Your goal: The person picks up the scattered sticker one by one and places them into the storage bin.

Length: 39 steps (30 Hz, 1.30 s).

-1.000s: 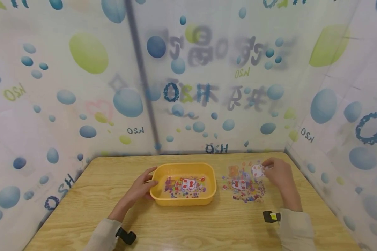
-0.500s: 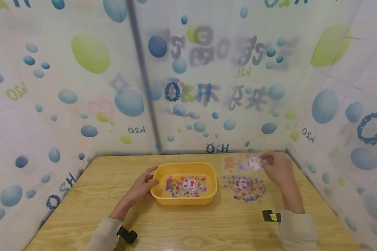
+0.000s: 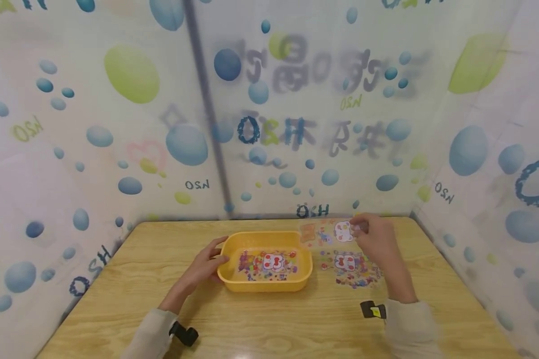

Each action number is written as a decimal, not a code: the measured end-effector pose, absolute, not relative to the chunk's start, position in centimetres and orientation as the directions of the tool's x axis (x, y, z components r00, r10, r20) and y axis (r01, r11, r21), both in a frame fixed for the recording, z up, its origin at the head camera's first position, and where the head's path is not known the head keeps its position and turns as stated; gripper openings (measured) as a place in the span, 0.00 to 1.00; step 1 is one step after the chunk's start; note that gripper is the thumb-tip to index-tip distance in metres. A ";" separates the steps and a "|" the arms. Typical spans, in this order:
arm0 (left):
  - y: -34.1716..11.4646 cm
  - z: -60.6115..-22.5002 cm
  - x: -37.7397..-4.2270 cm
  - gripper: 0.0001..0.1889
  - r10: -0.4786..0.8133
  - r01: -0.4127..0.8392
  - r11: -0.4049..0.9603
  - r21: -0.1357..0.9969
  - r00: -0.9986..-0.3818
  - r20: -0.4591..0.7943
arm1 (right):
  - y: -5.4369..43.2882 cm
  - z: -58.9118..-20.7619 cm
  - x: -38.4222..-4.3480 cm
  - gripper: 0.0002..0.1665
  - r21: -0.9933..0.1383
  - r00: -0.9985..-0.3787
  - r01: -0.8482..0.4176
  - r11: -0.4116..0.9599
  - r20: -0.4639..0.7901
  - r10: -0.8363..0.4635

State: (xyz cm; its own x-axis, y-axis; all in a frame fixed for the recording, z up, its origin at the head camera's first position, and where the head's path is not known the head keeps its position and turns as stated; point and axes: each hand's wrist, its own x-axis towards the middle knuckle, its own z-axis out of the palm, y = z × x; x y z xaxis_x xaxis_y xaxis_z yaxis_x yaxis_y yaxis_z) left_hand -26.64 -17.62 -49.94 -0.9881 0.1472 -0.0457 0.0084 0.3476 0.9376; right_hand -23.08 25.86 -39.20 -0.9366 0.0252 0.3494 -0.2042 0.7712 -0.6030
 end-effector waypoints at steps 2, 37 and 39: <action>-17.6 -50.0 -26.6 0.31 0.144 0.007 0.345 0.938 -0.989 -0.046 | 25.0 -39.3 -23.4 0.13 -0.608 -0.943 -0.210 0.766 0.333 0.006; -17.7 -49.8 -26.5 0.32 0.152 0.003 0.329 0.944 -0.987 -0.050 | 10.7 -41.0 -29.2 0.18 -0.621 -0.947 -0.263 0.739 0.019 -0.321; -17.7 -49.9 -26.6 0.32 0.154 0.006 0.328 0.945 -0.987 -0.047 | 10.6 -41.0 -29.3 0.19 -0.625 -0.946 -0.252 0.739 -0.002 -0.324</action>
